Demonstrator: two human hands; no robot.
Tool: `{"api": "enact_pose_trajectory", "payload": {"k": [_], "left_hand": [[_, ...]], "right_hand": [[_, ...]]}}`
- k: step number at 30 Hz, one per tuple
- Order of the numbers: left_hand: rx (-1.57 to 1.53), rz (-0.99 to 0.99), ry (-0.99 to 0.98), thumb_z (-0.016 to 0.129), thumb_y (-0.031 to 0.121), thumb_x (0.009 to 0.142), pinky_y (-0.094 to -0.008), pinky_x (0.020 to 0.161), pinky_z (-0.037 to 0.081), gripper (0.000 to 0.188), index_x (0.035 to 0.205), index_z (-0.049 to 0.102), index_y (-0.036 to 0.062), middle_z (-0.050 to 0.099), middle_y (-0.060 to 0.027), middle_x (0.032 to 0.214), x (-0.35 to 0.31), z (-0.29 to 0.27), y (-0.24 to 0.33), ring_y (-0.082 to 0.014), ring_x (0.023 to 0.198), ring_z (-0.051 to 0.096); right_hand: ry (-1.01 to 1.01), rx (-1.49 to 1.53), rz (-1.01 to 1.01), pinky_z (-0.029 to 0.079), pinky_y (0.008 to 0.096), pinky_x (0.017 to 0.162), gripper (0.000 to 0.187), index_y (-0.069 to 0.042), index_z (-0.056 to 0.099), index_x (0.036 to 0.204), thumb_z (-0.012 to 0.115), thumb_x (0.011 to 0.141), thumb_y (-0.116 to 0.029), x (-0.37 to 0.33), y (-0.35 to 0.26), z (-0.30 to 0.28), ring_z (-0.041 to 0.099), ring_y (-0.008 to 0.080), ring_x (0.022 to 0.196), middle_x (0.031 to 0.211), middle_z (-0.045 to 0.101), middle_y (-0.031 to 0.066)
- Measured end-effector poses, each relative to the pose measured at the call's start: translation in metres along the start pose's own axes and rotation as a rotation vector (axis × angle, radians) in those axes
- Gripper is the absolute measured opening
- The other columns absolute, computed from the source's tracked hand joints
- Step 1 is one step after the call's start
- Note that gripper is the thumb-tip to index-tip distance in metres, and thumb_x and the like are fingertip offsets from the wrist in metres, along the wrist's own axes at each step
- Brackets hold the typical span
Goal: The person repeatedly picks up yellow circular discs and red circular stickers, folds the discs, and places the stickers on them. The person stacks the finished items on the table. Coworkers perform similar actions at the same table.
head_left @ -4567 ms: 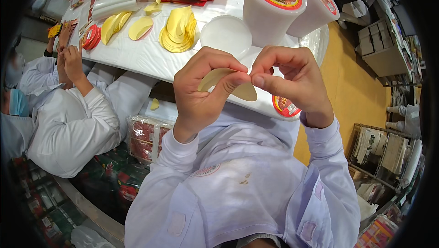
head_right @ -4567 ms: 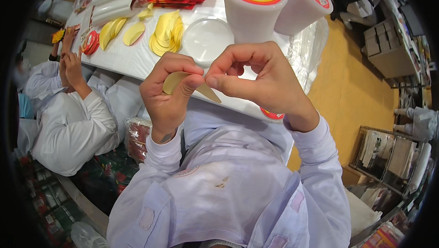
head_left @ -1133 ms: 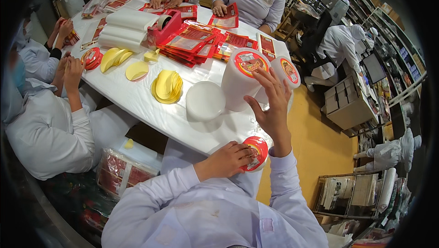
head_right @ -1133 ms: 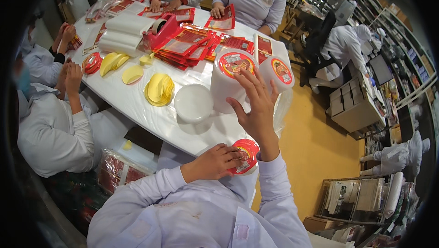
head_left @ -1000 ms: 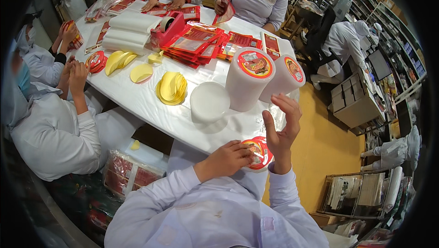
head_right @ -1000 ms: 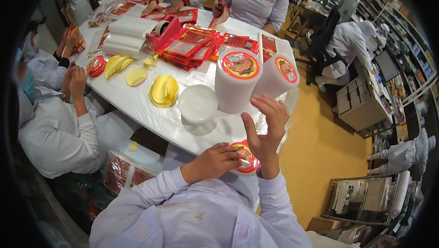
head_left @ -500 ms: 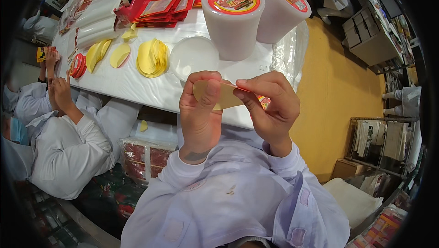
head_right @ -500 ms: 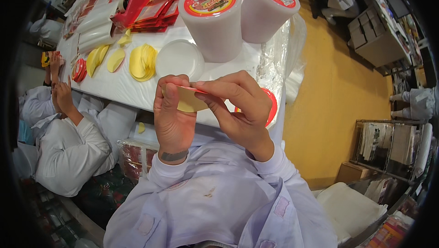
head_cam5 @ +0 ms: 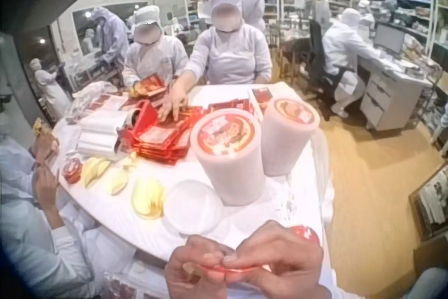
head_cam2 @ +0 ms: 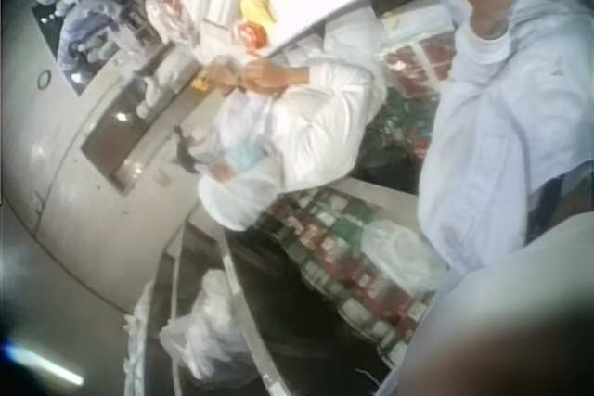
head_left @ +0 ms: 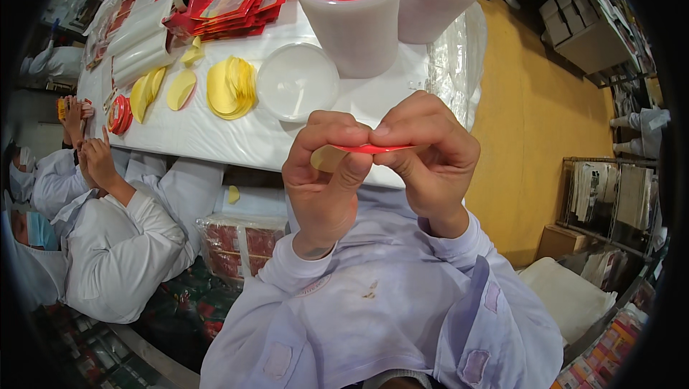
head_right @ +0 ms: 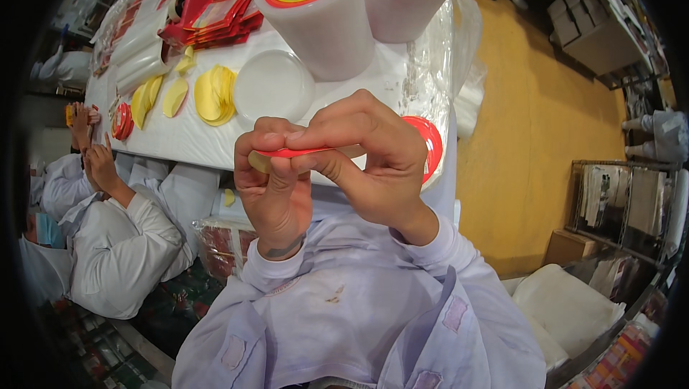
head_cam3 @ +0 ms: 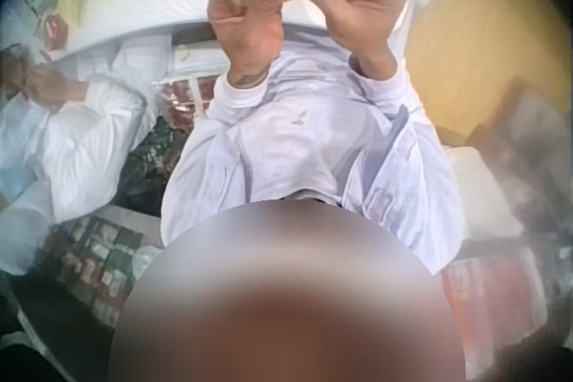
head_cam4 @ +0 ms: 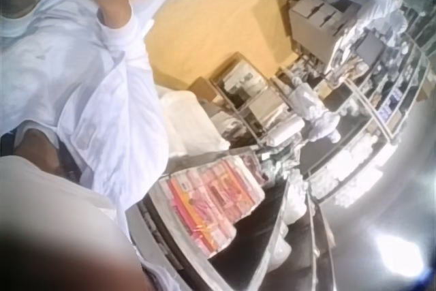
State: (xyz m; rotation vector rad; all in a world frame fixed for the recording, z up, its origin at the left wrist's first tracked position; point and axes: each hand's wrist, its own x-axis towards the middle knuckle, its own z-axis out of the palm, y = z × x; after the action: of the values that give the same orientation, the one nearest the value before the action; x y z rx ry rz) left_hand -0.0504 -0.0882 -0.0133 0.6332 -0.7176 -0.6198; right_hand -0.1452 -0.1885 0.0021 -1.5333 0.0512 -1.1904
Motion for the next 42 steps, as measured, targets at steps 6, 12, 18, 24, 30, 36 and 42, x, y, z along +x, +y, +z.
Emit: {"api": "enact_pose_trajectory", "payload": {"k": [6,12,18,24,30,36,42], "left_hand": [[0.006,0.039,0.017,0.068,-0.003,0.096,-0.0291,0.083,0.052,0.018,0.111,0.064,0.0035,0.058,-0.0077,0.108,-0.002,0.005,-0.003,-0.0159,0.094,0.064],[0.189,0.113,-0.105,0.068,0.015,0.100,-0.0348,0.089,0.053,0.018,0.116,0.062,0.0099,0.057,-0.0088,0.113,-0.003,0.000,-0.003,-0.0198,0.101,0.060],[0.131,0.080,-0.070,0.066,0.024,0.101,-0.0349,0.091,0.052,0.023,0.118,0.062,0.0083,0.058,-0.0092,0.114,-0.003,0.002,-0.001,-0.0200,0.101,0.061],[0.132,0.113,-0.075,0.067,0.023,0.101,-0.0343,0.089,0.052,0.024,0.119,0.062,0.0085,0.060,-0.0086,0.114,-0.004,0.001,-0.003,-0.0198,0.100,0.061],[0.180,0.134,-0.026,0.070,0.018,0.099,-0.0320,0.082,0.051,0.021,0.115,0.063,0.0059,0.062,-0.0074,0.106,-0.004,0.001,-0.006,-0.0174,0.091,0.061],[0.486,0.006,-0.191,0.083,0.007,0.086,-0.0263,0.077,0.050,0.024,0.103,0.068,0.0002,0.065,-0.0070,0.096,0.010,-0.020,0.022,-0.0137,0.086,0.064],[0.465,-0.142,-0.245,0.087,0.008,0.080,-0.0255,0.075,0.050,0.029,0.104,0.071,0.0028,0.067,-0.0082,0.103,0.021,-0.021,0.032,-0.0137,0.089,0.064]], "right_hand": [[0.020,0.005,-0.003,0.050,0.0275,0.074,0.025,-0.003,0.076,0.102,0.084,0.079,-0.002,-0.003,-0.005,0.004,0.064,0.0156,0.086,0.093,0.069,0.0075],[0.035,0.060,0.025,0.050,0.0280,0.076,0.026,-0.003,0.075,0.102,0.086,0.078,-0.004,-0.006,-0.006,0.002,0.064,0.0161,0.088,0.094,0.069,0.0080],[0.028,-0.014,0.005,0.050,0.0279,0.076,0.026,-0.003,0.076,0.102,0.086,0.079,-0.005,-0.007,-0.005,0.002,0.064,0.0157,0.088,0.093,0.070,0.0068],[0.042,-0.047,0.005,0.049,0.0286,0.075,0.024,-0.004,0.076,0.102,0.084,0.080,-0.004,-0.007,-0.008,0.006,0.063,0.0163,0.087,0.091,0.069,0.0065],[0.066,-0.069,0.009,0.048,0.0304,0.074,0.016,-0.004,0.073,0.095,0.078,0.080,-0.004,-0.008,-0.007,0.008,0.061,0.0181,0.083,0.090,0.069,0.0066],[-0.224,-0.090,0.154,0.044,0.0283,0.069,0.012,-0.004,0.074,0.091,0.077,0.081,-0.008,0.008,-0.016,-0.023,0.059,0.0146,0.078,0.084,0.068,0.0027],[-0.438,0.094,0.564,0.042,0.0258,0.066,0.012,-0.003,0.073,0.088,0.074,0.088,-0.015,0.016,-0.014,-0.037,0.056,0.0083,0.073,0.081,0.067,-0.0008]]}}
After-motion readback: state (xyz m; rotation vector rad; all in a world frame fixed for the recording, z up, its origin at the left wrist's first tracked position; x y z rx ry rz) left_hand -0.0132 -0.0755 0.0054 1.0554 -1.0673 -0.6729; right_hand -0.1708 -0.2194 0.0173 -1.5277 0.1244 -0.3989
